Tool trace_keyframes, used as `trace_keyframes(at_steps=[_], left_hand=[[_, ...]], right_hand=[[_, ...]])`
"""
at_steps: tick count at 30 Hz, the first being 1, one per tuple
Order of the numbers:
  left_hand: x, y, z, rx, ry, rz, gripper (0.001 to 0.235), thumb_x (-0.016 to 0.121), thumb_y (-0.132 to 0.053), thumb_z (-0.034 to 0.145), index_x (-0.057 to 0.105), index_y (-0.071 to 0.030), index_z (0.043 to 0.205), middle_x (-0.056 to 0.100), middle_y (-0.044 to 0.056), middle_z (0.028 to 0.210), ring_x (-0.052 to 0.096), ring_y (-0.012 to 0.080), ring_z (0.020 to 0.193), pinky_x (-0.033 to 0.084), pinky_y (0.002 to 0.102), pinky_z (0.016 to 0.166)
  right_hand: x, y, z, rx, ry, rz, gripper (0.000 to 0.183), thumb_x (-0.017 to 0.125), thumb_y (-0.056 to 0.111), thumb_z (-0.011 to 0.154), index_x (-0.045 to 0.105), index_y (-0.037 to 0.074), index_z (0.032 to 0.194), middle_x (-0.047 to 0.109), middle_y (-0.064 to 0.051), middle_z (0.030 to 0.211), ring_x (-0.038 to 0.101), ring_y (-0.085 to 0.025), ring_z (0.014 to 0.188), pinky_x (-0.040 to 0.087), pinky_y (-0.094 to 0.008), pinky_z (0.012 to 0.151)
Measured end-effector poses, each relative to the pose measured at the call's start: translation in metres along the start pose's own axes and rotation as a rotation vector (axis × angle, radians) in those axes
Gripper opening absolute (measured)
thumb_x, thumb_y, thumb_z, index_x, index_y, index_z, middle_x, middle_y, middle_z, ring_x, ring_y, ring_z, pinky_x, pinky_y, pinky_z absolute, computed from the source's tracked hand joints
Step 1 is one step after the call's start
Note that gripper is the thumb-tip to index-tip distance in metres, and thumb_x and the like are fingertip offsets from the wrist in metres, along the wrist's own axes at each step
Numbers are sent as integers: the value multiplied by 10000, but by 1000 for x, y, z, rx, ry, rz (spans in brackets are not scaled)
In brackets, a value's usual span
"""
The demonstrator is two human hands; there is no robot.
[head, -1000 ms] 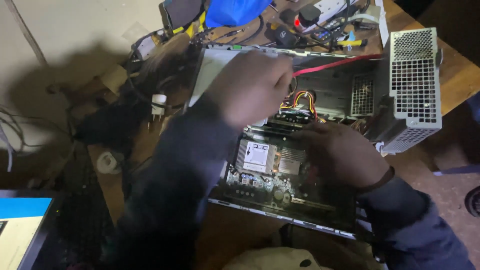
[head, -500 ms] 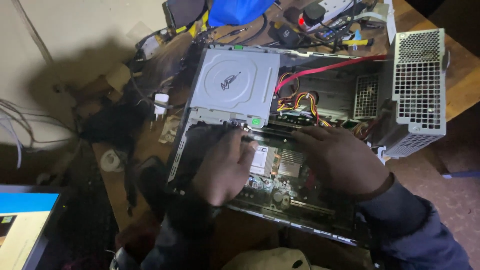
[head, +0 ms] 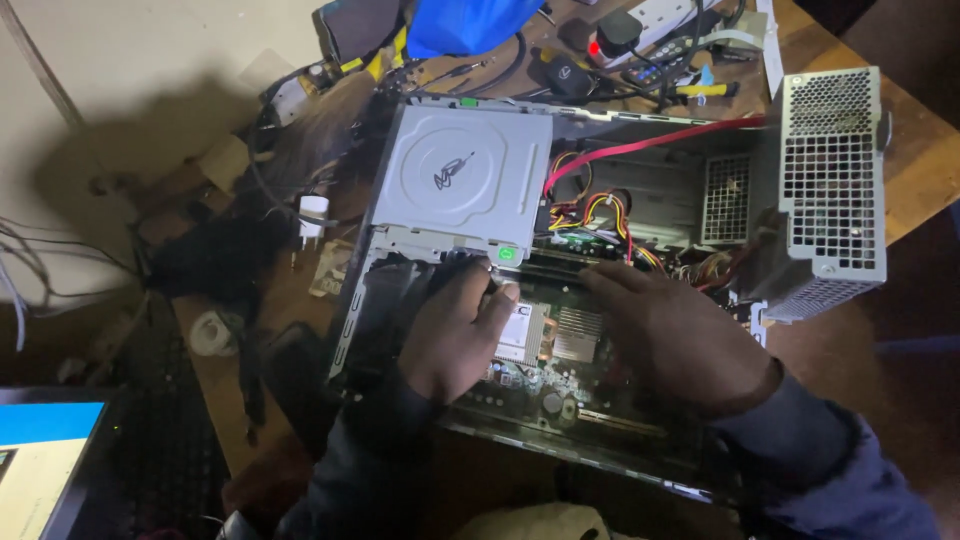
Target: The person works inside an open desktop computer case, disconnects internal cables, removes a RAM stick, cleans its contacts with a small brush, and then reinstalls the RAM and reconnects the cables.
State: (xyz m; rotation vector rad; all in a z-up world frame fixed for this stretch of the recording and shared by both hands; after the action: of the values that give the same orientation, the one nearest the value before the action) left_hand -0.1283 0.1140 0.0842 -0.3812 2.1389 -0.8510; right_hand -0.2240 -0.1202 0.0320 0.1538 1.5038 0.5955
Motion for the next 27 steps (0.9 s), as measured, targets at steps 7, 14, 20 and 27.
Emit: trace_keyframes(at_steps=[7,14,20,27], left_hand=[[5,17,10,77,18,6,369,452,-495,1100,560,-147,1036,590,29,861,585,187,776,442,418,740],[8,5,7,-29,-18,102,668,386,-615,1033,501,-94,1434,683,143,1314,693,301,1127,510,486,916],[11,-19,-14,322,-171,334,316,471,-337,1121,631,-113,966,681,107,908,648,315,798,472,517,666],[-18,-72,51,851,-329,466,282,589,-161,1027,680,-11,807,726,272,735,740,551,773,570,651,595]], right_hand=[[-5,3,5,57,60,-35,853,785,53,720,560,69,1542,587,-210,1575,691,-419,1243,569,-527,959],[-10,9,5,-15,31,7,801,784,94,760,546,-6,1518,609,-264,1496,710,-448,1174,584,-535,925],[-10,6,1,-81,-5,-28,627,658,81,896,559,-35,1503,624,-271,1492,635,-435,1305,546,-540,1004],[-16,11,3,38,59,75,612,613,140,904,562,110,1513,645,-230,1406,711,-564,1061,639,-649,779]])
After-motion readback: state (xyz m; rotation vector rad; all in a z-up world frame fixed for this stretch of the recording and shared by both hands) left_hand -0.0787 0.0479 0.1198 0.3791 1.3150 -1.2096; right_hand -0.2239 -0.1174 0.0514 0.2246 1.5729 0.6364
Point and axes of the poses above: each hand's wrist, its own z-axis towards the middle knuckle, its own x-axis out of the palm, y = z × x, the point moved 2 cm from there along z, towards the middle knuckle
